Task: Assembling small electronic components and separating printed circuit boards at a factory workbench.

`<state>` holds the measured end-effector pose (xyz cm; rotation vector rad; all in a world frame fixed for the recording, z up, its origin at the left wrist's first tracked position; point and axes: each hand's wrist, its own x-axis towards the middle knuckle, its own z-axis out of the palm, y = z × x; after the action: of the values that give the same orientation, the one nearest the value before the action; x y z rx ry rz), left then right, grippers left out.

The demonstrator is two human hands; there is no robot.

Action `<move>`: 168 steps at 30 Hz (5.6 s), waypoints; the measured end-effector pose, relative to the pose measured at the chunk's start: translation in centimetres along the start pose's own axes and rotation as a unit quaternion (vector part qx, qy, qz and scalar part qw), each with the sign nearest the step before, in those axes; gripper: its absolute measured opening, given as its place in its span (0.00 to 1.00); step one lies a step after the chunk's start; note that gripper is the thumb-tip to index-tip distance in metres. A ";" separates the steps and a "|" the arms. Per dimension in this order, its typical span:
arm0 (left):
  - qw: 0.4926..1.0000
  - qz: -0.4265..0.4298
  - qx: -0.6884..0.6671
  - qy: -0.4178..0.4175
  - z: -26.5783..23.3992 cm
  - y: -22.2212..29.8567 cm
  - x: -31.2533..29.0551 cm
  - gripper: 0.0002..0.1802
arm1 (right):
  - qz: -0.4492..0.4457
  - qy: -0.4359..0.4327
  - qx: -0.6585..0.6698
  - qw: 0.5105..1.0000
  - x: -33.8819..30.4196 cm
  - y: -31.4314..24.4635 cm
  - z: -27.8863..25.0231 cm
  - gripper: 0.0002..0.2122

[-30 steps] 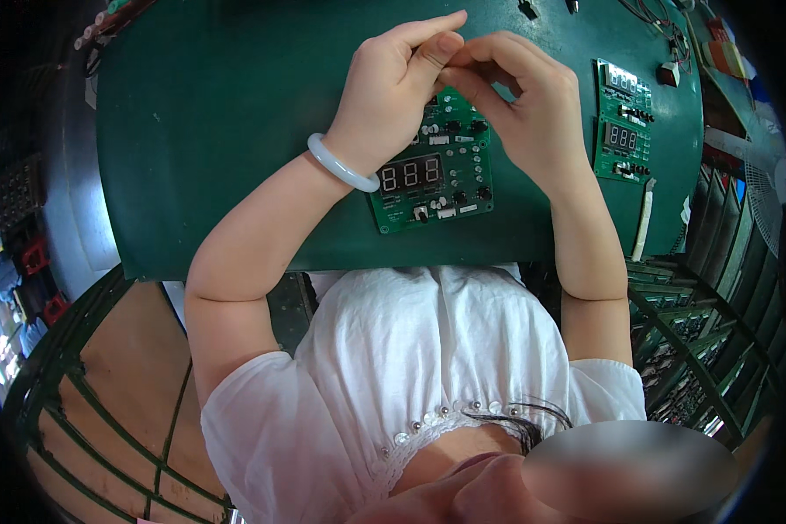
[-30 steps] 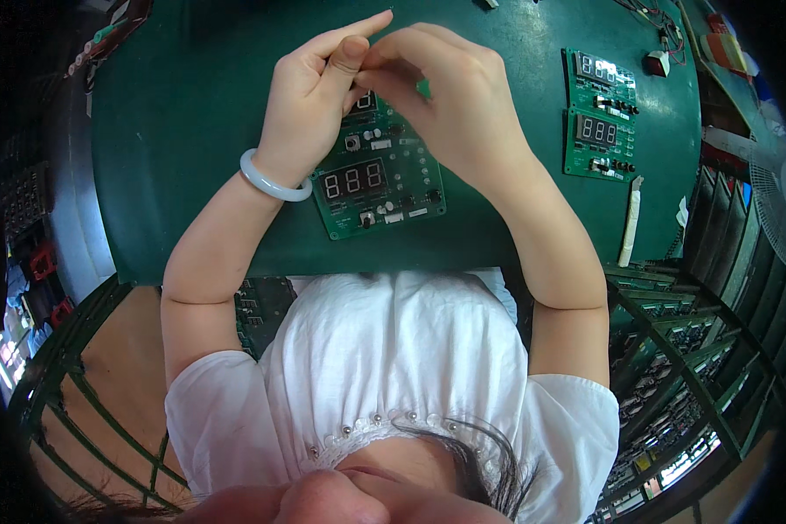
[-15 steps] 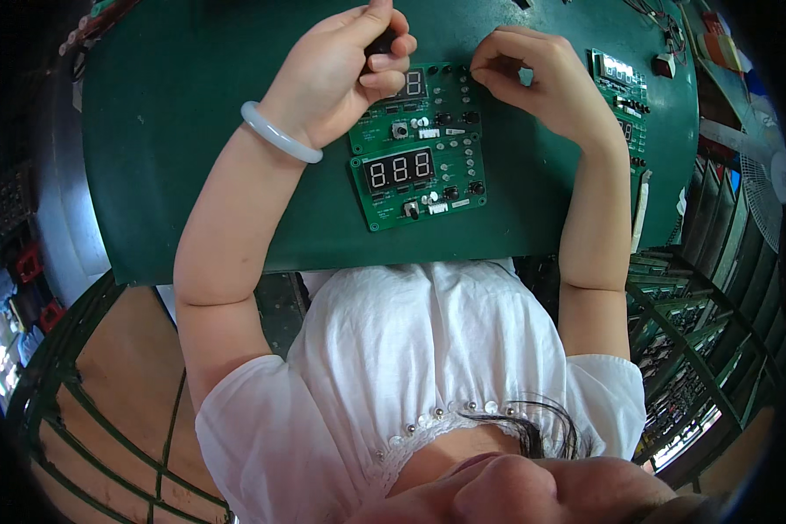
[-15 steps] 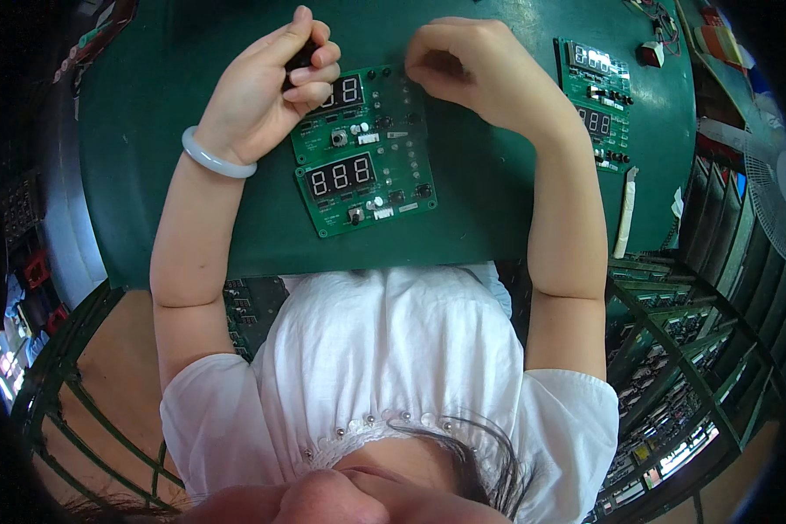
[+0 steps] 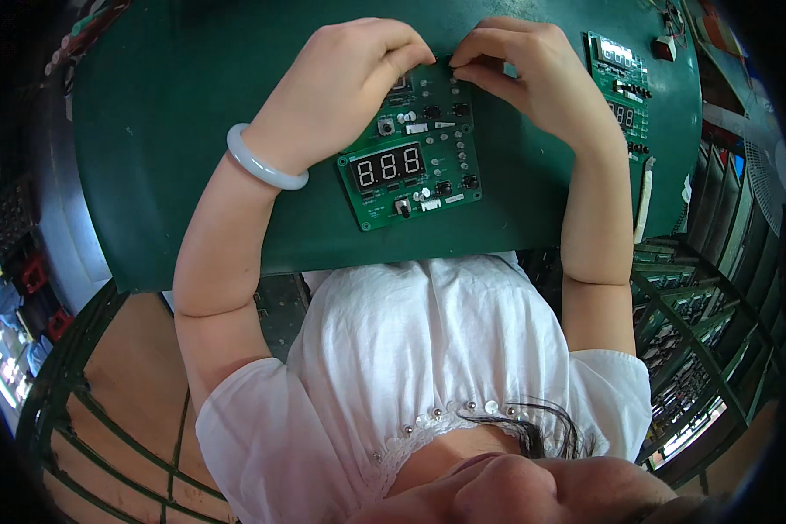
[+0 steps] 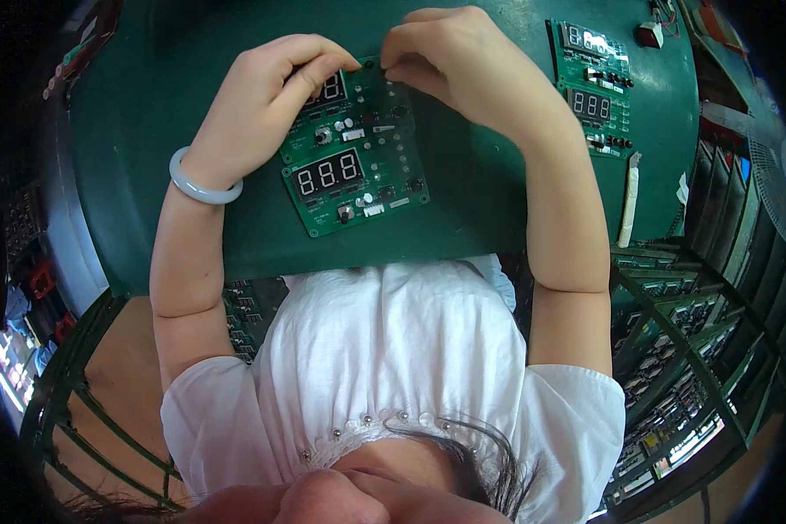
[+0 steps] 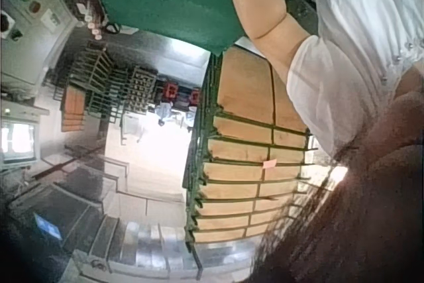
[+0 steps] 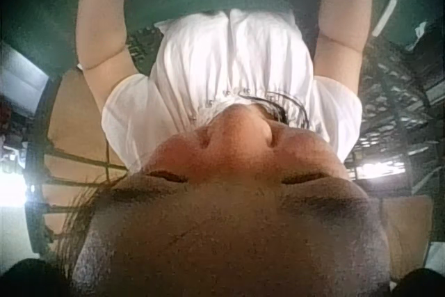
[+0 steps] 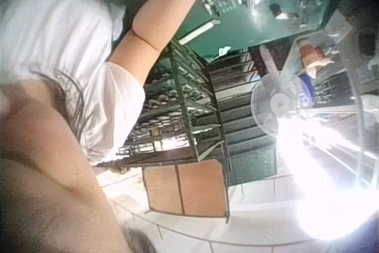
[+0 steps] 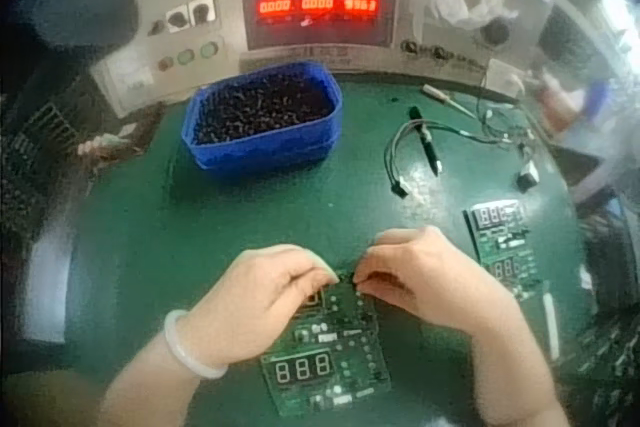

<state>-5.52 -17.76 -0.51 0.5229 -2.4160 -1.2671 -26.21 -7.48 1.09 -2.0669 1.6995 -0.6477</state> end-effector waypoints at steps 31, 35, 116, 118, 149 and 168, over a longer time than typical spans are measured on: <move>0.941 -0.204 -0.264 -0.055 -1.1 1.5 0.8 0.09 | -0.287 0.100 -0.045 0.952 1.1 1.1 1.6 0.07; 0.895 -0.249 -0.366 -0.052 -1.3 1.2 0.8 0.10 | -0.357 0.181 0.144 0.905 1.9 1.3 1.6 0.06; 0.796 0.145 -0.587 -0.012 0.3 -1.0 2.8 0.34 | 0.054 0.054 0.185 0.980 -0.2 -2.8 -2.3 0.06; 0.892 -0.150 -0.409 0.120 -0.9 0.6 1.7 0.33 | -0.028 -0.027 0.088 0.995 -0.7 -1.0 -1.5 0.08; 0.801 -0.018 -0.598 0.040 -1.5 -1.5 1.3 0.28 | -0.041 -0.003 0.026 0.999 0.9 -1.2 1.5 0.07; 0.883 -0.134 -0.437 0.103 -1.4 -0.6 1.9 0.27 | -0.107 0.001 0.011 0.994 0.9 -1.3 0.6 0.06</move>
<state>-6.37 -19.94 0.02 0.6625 -1.3905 -2.0908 -24.65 -8.14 1.44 -2.2523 1.4780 -0.7300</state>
